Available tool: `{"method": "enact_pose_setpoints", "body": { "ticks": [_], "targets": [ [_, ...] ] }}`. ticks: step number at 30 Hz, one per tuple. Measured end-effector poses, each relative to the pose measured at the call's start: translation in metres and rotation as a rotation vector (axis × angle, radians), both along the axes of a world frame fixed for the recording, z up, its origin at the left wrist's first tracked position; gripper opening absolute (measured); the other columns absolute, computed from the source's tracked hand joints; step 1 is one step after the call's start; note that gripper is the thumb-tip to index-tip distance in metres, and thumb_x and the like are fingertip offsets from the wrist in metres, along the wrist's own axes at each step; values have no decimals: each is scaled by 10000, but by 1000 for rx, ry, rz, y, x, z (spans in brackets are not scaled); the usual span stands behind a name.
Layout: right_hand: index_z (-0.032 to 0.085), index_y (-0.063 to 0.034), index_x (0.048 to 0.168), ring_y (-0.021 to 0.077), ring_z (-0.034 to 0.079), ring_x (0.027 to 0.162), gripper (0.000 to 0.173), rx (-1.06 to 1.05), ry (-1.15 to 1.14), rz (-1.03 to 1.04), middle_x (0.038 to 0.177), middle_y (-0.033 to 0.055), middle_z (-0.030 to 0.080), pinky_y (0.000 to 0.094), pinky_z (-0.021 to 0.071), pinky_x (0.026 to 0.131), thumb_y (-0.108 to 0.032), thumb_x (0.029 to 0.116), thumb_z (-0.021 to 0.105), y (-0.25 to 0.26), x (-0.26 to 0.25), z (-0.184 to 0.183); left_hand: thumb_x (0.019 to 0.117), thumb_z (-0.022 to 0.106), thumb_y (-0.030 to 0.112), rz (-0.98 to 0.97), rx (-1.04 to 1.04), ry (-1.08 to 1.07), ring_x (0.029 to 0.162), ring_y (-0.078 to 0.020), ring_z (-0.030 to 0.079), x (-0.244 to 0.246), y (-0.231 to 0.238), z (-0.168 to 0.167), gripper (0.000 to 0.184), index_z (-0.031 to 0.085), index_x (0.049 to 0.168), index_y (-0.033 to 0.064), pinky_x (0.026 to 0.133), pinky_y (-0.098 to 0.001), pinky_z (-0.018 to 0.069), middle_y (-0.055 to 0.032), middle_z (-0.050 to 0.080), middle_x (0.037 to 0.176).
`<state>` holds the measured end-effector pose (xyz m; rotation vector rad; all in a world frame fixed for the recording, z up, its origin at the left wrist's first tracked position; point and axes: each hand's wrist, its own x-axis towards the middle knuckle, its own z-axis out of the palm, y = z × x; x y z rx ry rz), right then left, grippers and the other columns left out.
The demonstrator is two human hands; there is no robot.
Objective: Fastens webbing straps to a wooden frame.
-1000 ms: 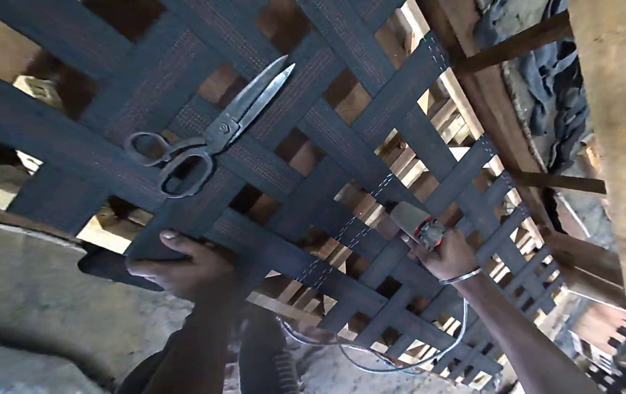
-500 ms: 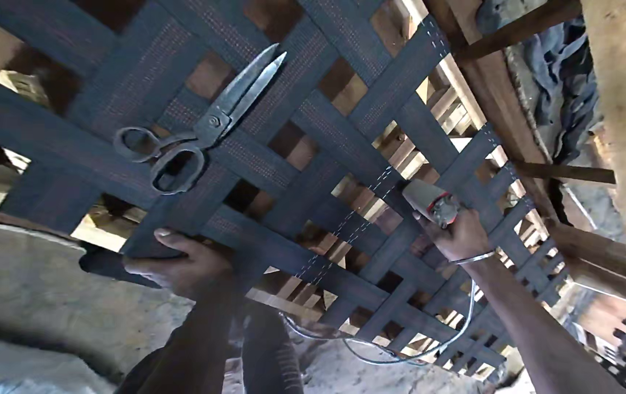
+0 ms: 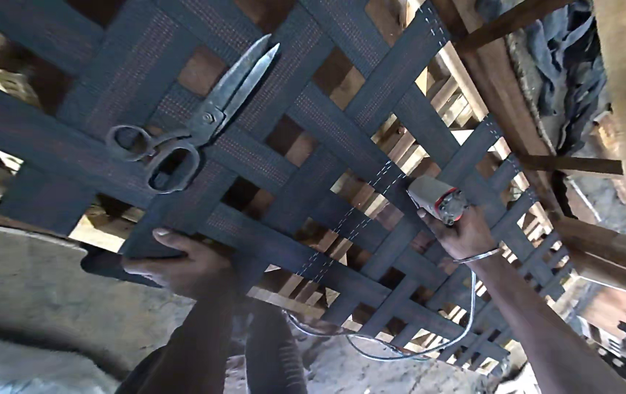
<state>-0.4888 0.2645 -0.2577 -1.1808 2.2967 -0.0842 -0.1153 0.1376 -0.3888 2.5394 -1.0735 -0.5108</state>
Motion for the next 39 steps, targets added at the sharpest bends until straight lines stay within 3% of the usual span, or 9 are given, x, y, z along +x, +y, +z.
{"method": "enact_pose_setpoints", "body": {
  "ticks": [11, 18, 20, 23, 27, 31, 35, 37, 39],
  "targets": [
    [739, -127, 1029, 204, 737, 748, 375, 78, -22, 12, 817, 56, 743, 490, 601, 671, -470, 882, 699, 16, 24, 0, 1042, 492, 507, 2, -50, -21, 1328, -255, 576, 6, 2, -10, 799, 288, 1537, -86, 1118, -353, 460, -248, 543, 1441],
    [718, -127, 1186, 196, 749, 798, 449, 35, -42, 25, 881, 54, 760, 469, 616, 708, -427, 852, 726, 21, 29, -4, 1060, 489, 463, 2, -57, 19, 1260, -235, 626, 1, 1, -3, 746, 299, 1534, -81, 1071, -349, 501, -244, 580, 1394],
    [737, -143, 1084, 185, 744, 758, 388, 31, -34, 8, 831, 38, 752, 468, 611, 666, -459, 861, 707, 20, 29, -3, 1055, 497, 470, 10, -59, 17, 1240, -229, 634, 3, 1, -7, 753, 295, 1534, -73, 1059, -347, 516, -238, 576, 1388],
    [745, -139, 986, 160, 731, 723, 373, -5, -34, -33, 793, 30, 739, 445, 603, 651, -489, 872, 683, 16, 30, -5, 1047, 482, 507, 25, 7, -12, 1370, -261, 540, 1, 0, -2, 797, 262, 1562, -60, 1146, -365, 430, -237, 511, 1486],
    [741, -121, 1037, 221, 741, 809, 366, 27, -40, -66, 863, 76, 748, 511, 600, 714, -438, 854, 738, 13, 29, -3, 1054, 485, 491, 32, -33, 26, 1286, -235, 604, -3, 0, 2, 765, 283, 1547, -59, 1089, -352, 487, -233, 557, 1424],
    [738, -130, 1031, 171, 739, 769, 359, -33, -12, -128, 835, 43, 746, 461, 613, 693, -454, 877, 721, 15, 39, -4, 1052, 476, 502, 33, -8, 35, 1267, -217, 618, -3, 0, 3, 775, 257, 1564, -37, 1079, -355, 498, -215, 563, 1421],
    [724, -131, 1083, 210, 731, 834, 410, 45, -43, -308, 890, 64, 740, 516, 597, 755, -494, 894, 720, 14, 60, 0, 1052, 462, 518, 27, 48, 28, 1395, -294, 510, -6, -3, 14, 815, 216, 1578, -54, 1166, -395, 406, -261, 467, 1516],
    [705, -140, 1097, 196, 718, 700, 416, 42, -165, -452, 822, 44, 730, 475, 618, 642, -506, 903, 739, 18, 82, 7, 1063, 478, 467, 32, 9, 77, 1446, -319, 441, -9, -8, 23, 813, 184, 1572, -95, 1202, -375, 352, -294, 398, 1553],
    [673, -128, 1133, 188, 637, 545, 328, -23, -441, -693, 746, 58, 685, 388, 570, 495, -389, 948, 745, 33, 118, 24, 1072, 466, 445, -8, 29, 136, 1490, -334, 373, -3, -6, 28, 816, 134, 1582, -99, 1233, -379, 297, -303, 328, 1594]
  ]
}}
